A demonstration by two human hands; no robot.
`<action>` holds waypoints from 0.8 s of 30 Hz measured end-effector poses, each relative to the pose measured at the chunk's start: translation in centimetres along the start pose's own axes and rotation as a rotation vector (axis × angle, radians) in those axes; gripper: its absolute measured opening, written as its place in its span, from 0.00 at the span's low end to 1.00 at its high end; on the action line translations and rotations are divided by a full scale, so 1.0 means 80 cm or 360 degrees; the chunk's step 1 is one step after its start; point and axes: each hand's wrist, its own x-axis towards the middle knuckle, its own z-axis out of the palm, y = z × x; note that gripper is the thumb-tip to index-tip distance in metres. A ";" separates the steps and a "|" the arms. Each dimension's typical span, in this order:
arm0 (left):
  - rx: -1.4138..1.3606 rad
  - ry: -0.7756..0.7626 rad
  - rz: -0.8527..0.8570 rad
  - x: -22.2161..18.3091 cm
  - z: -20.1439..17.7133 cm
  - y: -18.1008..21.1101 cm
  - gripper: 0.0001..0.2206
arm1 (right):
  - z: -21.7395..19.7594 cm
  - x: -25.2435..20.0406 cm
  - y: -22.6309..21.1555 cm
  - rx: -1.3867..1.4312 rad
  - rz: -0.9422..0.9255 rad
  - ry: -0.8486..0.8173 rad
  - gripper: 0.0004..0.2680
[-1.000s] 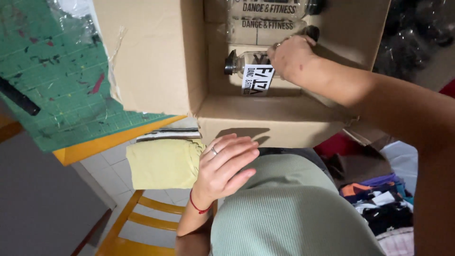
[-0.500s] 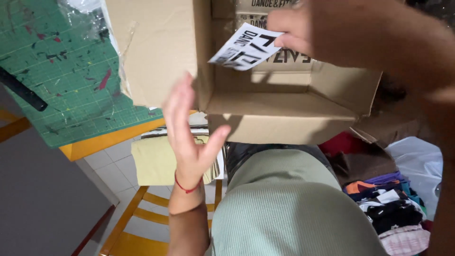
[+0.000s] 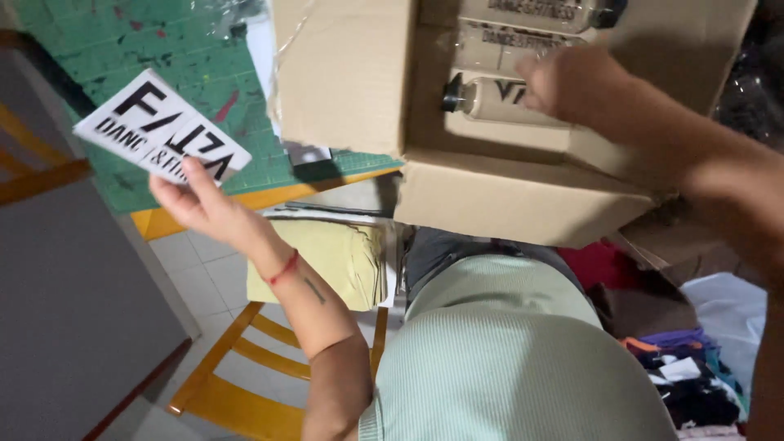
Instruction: Unpacking plastic water bottles from a large cardboard box and placing them into a smaller box.
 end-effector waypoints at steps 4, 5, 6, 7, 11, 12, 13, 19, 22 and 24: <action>0.0066 0.0213 -0.0573 0.013 -0.045 -0.190 0.14 | 0.082 0.032 -0.013 0.0096 0.0259 -0.0422 0.14; 0.0057 0.0208 -0.0576 0.017 -0.049 -0.243 0.14 | 0.080 0.038 -0.023 0.0093 0.0269 -0.0424 0.14; 0.0082 0.0111 -0.0627 0.019 -0.058 -0.294 0.14 | 0.078 0.047 -0.035 -0.0027 0.0303 -0.0503 0.23; 0.0107 0.0014 -0.0677 0.020 -0.067 -0.345 0.13 | 0.075 0.055 -0.048 -0.0148 0.0337 -0.0581 0.32; 0.1138 -0.0296 -0.0640 0.014 -0.070 -0.329 0.33 | 0.048 0.062 -0.059 -0.0259 0.0377 -0.0744 0.37; 0.0970 -0.0224 -0.0576 0.012 -0.063 -0.292 0.31 | 0.016 0.050 -0.057 -0.0147 0.0358 -0.0832 0.38; 0.0802 -0.0153 -0.0511 0.009 -0.055 -0.255 0.28 | -0.016 0.038 -0.055 -0.0035 0.0341 -0.0920 0.41; -0.0085 -0.0231 0.0024 -0.022 0.023 0.045 0.17 | -0.204 -0.054 -0.004 0.0815 0.0610 -0.0750 0.33; -0.0480 -0.0680 0.0049 -0.054 0.059 0.111 0.16 | -0.197 -0.089 0.027 0.0509 0.0375 -0.0181 0.36; -0.0468 -0.1108 0.0002 -0.066 0.089 0.154 0.30 | -0.253 -0.117 -0.017 0.0631 0.0373 0.0068 0.33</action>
